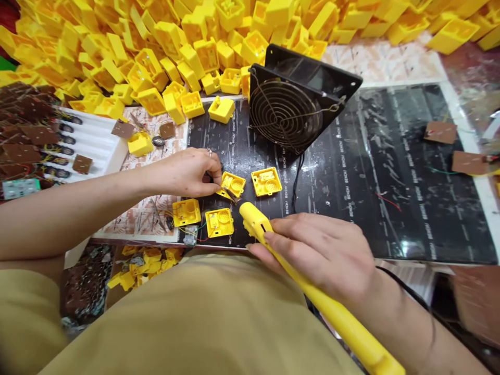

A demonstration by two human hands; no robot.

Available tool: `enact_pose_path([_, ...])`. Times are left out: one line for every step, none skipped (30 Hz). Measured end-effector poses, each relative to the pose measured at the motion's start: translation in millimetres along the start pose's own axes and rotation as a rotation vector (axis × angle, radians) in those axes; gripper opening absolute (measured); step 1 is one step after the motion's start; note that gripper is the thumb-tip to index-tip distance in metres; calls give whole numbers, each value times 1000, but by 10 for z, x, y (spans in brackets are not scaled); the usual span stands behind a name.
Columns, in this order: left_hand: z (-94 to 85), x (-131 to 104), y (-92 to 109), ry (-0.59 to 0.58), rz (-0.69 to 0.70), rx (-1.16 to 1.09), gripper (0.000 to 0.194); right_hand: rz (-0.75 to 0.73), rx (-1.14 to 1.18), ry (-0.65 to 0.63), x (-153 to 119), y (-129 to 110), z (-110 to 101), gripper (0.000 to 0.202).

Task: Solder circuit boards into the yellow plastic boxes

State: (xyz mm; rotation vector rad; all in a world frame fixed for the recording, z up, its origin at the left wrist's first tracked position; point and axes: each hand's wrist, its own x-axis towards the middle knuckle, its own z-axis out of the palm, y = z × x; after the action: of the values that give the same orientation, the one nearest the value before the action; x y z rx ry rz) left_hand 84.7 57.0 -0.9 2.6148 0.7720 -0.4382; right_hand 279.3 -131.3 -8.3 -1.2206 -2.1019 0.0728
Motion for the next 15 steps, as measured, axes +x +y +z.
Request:
enact_pose_path([-3,3,9,-3,-6,9,12,-19,-22,-8,20,5,-3,19])
enact_pose_path([-5,6,15,-3,-9,16,12,-52,-38,-17,33,12,-7,19])
enact_pose_path([-6,8,20,0,-10,20,12,-92,-47,-21,40,22,-14,17])
enact_pose_path([-7,9,21,4,-10,22,12,-130,-47,-13,42,32,-23,16])
enact_pose_path([-7,9,21,8,-11,24,11,-160,-40,5,41,42,-35,14])
enact_pose_path([-8,9,19,10,-11,25,11,-151,-34,22,37,49,-51,13])
enact_pose_path([-9,9,17,10,-9,25,11,-115,-29,32,32,53,-69,13])
enact_pose_path([-10,9,15,10,-5,25,11,-69,-26,29,27,53,-88,14])
enact_pose_path([-12,9,13,9,0,26,11,-41,-20,35,22,51,-107,16])
enact_pose_path([-14,11,14,10,4,27,11,-38,-9,33,18,47,-123,18])
enact_pose_path([-16,14,17,9,7,28,10,-35,0,29,14,41,-136,18])
enact_pose_path([-19,18,22,4,6,32,10,-35,15,26,8,34,-145,17])
enact_pose_path([-22,23,30,-2,2,38,11,-31,28,21,1,29,-151,15])
enact_pose_path([-25,26,39,-8,-5,43,11,-1,39,14,-11,25,-152,12])
enact_pose_path([-28,28,48,-15,-9,46,11,43,51,1,-28,24,-149,9])
